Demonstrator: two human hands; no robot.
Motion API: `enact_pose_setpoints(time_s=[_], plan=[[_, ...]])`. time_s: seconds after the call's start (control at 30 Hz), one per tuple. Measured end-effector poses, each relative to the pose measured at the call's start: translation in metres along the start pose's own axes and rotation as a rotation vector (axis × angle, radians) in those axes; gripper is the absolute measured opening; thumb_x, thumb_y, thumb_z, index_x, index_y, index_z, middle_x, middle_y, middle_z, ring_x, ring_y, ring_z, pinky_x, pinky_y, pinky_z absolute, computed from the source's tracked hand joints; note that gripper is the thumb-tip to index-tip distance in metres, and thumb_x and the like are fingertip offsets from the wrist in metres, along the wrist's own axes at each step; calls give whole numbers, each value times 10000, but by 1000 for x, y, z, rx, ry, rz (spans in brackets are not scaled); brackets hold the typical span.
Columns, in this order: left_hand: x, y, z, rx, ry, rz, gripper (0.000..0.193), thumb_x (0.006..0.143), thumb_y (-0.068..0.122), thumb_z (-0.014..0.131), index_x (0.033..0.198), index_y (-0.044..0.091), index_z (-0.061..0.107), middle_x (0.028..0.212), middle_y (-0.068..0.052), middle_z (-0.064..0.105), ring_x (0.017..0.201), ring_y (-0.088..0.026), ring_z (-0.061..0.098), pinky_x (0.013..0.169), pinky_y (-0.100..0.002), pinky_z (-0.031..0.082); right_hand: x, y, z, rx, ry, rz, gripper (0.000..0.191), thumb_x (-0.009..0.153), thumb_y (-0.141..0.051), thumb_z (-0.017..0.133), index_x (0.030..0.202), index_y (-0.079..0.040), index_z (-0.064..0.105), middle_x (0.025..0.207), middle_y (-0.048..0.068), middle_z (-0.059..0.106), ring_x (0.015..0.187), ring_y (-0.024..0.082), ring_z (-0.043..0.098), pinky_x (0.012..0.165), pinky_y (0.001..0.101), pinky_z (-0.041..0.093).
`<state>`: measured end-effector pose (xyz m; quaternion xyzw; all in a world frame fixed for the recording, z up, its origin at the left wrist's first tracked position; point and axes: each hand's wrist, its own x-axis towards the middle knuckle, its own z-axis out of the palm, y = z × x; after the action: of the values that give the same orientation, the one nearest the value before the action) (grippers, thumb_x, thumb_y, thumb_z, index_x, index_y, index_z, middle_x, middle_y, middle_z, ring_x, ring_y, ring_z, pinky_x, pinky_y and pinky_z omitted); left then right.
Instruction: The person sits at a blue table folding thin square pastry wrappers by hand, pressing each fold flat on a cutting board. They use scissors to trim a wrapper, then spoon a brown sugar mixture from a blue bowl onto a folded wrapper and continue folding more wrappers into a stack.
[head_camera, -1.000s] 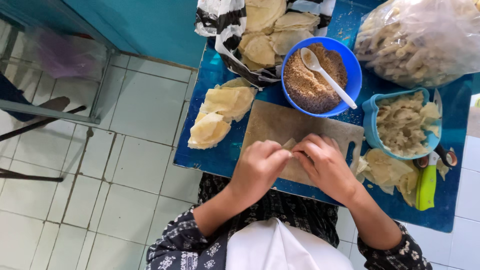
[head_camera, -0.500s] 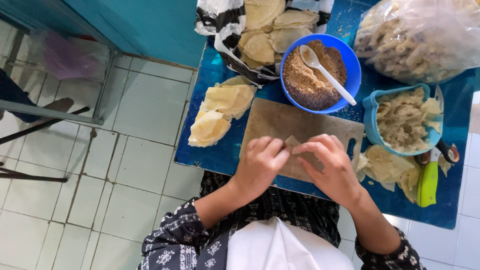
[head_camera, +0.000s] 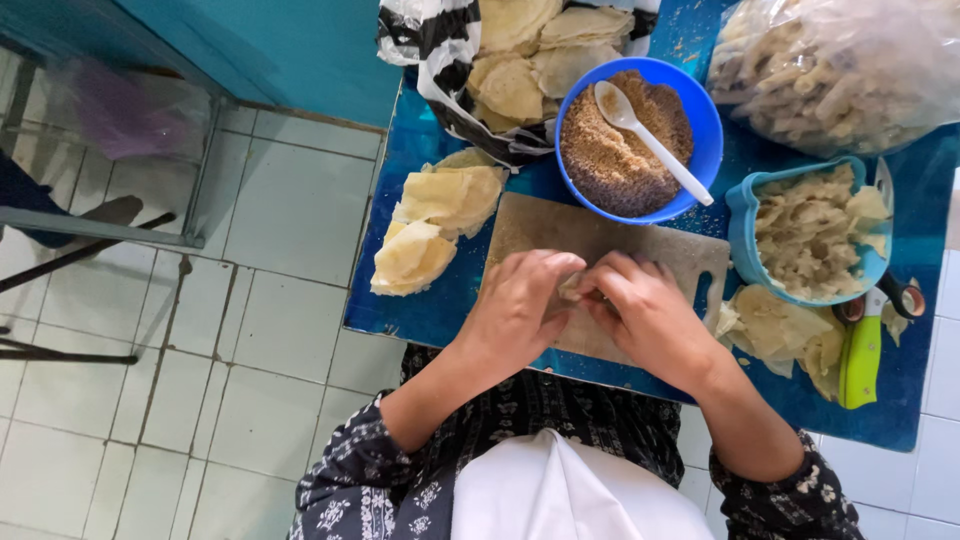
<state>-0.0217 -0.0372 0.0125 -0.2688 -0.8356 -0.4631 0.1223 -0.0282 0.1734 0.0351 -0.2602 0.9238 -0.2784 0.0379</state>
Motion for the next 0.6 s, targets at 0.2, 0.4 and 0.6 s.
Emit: enact_pose_setpoints(time_s=[0.2, 0.4, 0.6], plan=[[-4, -5, 13, 119, -32, -9, 273, 921, 108, 715, 1192, 87, 694, 1131, -16, 718, 1105, -231, 654, 992, -419, 460, -5, -1, 8, -146, 123, -11, 194, 856, -113, 714, 1047, -100, 683, 1089, 72, 651, 994, 318, 600, 862, 447, 442], [-23, 6, 19, 600, -45, 133, 357, 928, 169, 607, 1247, 50, 712, 1412, -93, 611, 1352, -243, 523, 1145, -434, 373, -25, -17, 25, -301, 322, -27, 379, 901, -82, 691, 1279, -68, 682, 1207, 104, 624, 1096, 312, 586, 975, 450, 424], [-11, 4, 27, 612, -94, 79, 405, 954, 178, 588, 1324, 48, 690, 1633, -118, 410, 1545, -282, 310, 1259, -543, 213, -21, -17, 26, -423, 310, 10, 425, 871, -70, 662, 1292, -20, 667, 1405, 173, 556, 1283, 365, 522, 1131, 493, 357]])
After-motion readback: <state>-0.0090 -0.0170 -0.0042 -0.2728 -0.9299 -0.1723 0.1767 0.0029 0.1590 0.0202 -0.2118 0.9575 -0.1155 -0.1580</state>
